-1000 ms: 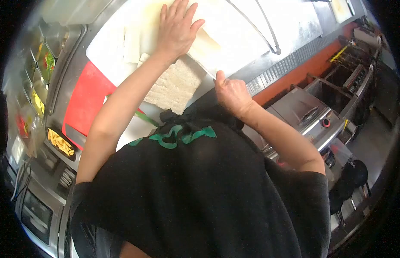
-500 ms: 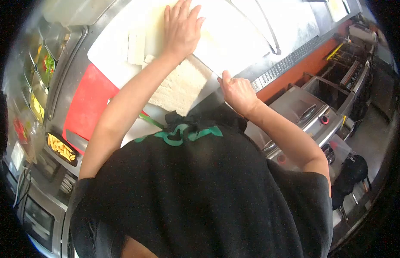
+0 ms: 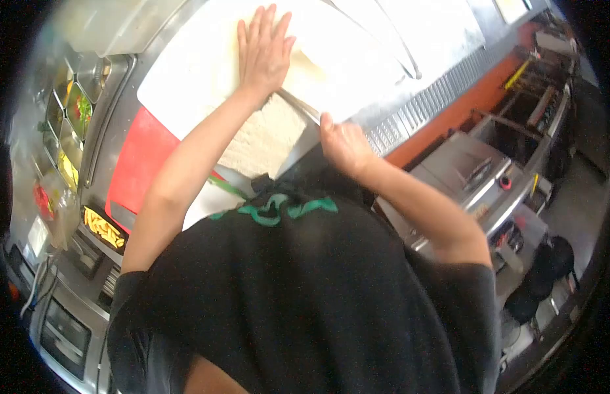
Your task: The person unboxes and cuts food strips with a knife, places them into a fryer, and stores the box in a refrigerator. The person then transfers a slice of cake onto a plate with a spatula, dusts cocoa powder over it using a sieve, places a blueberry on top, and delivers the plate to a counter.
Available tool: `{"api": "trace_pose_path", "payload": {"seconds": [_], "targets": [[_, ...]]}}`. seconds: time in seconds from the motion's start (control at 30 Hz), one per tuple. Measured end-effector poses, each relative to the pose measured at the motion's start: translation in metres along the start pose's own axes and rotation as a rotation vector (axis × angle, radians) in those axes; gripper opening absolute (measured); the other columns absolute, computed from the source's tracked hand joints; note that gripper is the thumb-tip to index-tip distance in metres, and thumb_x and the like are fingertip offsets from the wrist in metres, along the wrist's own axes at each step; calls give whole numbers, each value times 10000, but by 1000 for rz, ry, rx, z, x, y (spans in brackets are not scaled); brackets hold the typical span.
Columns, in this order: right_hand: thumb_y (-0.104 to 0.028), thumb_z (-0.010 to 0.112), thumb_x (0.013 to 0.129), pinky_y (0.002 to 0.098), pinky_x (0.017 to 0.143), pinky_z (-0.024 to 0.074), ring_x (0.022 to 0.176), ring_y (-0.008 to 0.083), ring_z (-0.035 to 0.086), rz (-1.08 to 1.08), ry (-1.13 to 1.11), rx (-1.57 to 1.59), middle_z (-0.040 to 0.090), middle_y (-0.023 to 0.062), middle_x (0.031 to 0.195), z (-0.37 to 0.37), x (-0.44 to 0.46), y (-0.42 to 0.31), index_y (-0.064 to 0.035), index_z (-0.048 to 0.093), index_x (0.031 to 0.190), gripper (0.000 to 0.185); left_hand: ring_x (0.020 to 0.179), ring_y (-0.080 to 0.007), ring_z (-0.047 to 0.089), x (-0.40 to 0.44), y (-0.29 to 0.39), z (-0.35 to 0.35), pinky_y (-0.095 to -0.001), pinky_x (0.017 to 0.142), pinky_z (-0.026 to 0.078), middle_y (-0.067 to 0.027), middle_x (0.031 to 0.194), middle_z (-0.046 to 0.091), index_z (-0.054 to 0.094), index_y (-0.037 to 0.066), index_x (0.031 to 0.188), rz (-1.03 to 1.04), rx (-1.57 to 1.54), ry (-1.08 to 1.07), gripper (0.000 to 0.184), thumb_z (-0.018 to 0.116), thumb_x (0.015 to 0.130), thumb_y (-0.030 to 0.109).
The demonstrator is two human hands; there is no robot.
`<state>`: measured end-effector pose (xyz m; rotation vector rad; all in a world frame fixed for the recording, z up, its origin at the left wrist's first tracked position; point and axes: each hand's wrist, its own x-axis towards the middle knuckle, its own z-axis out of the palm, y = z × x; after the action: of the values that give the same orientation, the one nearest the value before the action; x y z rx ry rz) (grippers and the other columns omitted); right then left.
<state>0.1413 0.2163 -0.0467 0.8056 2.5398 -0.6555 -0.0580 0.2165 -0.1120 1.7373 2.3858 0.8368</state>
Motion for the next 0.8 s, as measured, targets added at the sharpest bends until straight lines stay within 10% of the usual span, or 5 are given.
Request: {"api": "trace_pose_path", "payload": {"seconds": [0.17, 0.43, 0.6, 0.8], "targets": [[-183, 430, 925, 478, 523, 478, 556, 394, 598, -59, 38, 14, 588, 213, 589, -1, 0, 7, 35, 430, 931, 217, 1345, -336, 234, 3, -6, -23, -526, 1100, 92, -186, 1402, 350, 463, 54, 1292, 29, 35, 62, 471, 499, 897, 308], [-252, 489, 920, 459, 628, 495, 672, 355, 633, 6, 202, -348, 630, 181, 682, -103, 48, 44, 9, 477, 1097, 315, 874, -169, 588, -185, -7, -143, -299, 767, 468, -92, 954, 626, 569, -5, 1089, -994, -326, 488, 289, 604, 865, 173], [-256, 525, 895, 446, 668, 490, 755, 355, 631, -562, 706, -566, 631, 204, 803, -108, 67, 47, -8, 552, 959, 257, 711, -152, 624, -249, 61, -132, -267, 666, 508, -106, 844, 633, 577, -52, 988, -1272, -978, 558, 197, 555, 886, 115], [-293, 560, 864, 429, 684, 493, 744, 340, 629, -353, 240, -333, 644, 179, 792, -72, 46, -25, -29, 606, 810, 273, 806, -190, 609, -209, 72, -115, -289, 707, 487, -126, 910, 622, 554, -72, 1069, -1250, -971, 362, 342, 618, 843, 177]]}}
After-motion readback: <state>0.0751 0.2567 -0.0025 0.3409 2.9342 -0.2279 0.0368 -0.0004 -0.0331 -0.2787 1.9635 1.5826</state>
